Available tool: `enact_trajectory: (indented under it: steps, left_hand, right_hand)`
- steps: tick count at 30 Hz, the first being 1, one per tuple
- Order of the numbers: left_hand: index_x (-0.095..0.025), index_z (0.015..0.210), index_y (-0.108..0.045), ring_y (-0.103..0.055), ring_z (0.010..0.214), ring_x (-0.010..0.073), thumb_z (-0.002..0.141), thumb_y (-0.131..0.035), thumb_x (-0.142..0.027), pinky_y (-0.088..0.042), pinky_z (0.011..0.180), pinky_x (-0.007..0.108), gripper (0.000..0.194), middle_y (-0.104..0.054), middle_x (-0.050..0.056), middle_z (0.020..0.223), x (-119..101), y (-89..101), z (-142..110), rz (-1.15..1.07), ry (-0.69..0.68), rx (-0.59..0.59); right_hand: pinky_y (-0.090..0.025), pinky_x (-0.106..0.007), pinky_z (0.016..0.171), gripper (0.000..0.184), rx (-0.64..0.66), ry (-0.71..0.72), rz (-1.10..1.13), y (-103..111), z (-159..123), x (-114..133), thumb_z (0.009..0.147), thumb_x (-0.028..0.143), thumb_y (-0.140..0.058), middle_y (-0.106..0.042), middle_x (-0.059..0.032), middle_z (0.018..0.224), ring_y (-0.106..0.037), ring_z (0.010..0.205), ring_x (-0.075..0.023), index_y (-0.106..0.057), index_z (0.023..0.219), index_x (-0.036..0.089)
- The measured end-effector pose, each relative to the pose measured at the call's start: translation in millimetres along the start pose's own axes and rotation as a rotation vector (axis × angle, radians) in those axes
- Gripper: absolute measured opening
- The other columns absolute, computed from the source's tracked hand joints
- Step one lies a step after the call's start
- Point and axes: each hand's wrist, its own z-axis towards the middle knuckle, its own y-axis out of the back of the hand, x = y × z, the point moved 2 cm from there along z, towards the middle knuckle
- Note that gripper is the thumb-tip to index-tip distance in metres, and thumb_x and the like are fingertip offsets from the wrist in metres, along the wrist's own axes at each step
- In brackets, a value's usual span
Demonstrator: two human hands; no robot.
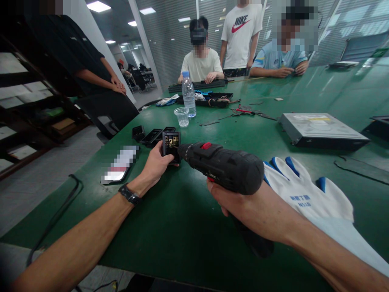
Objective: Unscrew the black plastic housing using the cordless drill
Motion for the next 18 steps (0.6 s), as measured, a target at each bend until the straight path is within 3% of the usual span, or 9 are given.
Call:
enact_trajectory:
  steps: [9, 14, 18]
  left_hand:
    - [-0.015, 0.121, -0.06, -0.067, 0.086, 0.0202, 0.069, -0.064, -0.006, -0.064, 0.058, 0.031, 0.052, -0.067, 0.012, 0.116, -2.0, -0.4, -0.8, 0.009, -0.002, 0.001]
    - [-0.016, 0.12, -0.061, -0.067, 0.086, 0.0197, 0.069, -0.065, -0.008, -0.064, 0.06, 0.031, 0.051, -0.067, 0.01, 0.115, -0.5, -0.6, 0.4, 0.013, -0.008, -0.007]
    - [-0.016, 0.119, -0.061, -0.067, 0.087, 0.0203, 0.068, -0.065, -0.007, -0.064, 0.06, 0.031, 0.052, -0.067, 0.011, 0.116, -0.9, -0.5, -0.3, 0.003, -0.001, -0.008]
  right_hand:
    - [-0.044, -0.043, 0.055, 0.021, -0.037, -0.001, 0.015, -1.6, -1.0, 0.0, 0.096, 0.053, -0.054, -0.063, -0.0016, 0.064, -0.059, 0.061, -0.0242, -0.062, 0.088, 0.036]
    - [-0.044, -0.043, 0.054, 0.025, -0.084, 0.05, 0.0, -4.1, -1.8, 0.3, 0.095, 0.051, -0.054, -0.061, -0.0018, 0.061, -0.056, 0.057, -0.0231, -0.059, 0.078, 0.033]
    - [-0.042, -0.042, 0.051, 0.021, -0.079, -0.005, 0.024, -3.8, -2.0, -0.7, 0.095, 0.054, -0.054, -0.062, -0.0014, 0.063, -0.058, 0.059, -0.0238, -0.063, 0.088, 0.036]
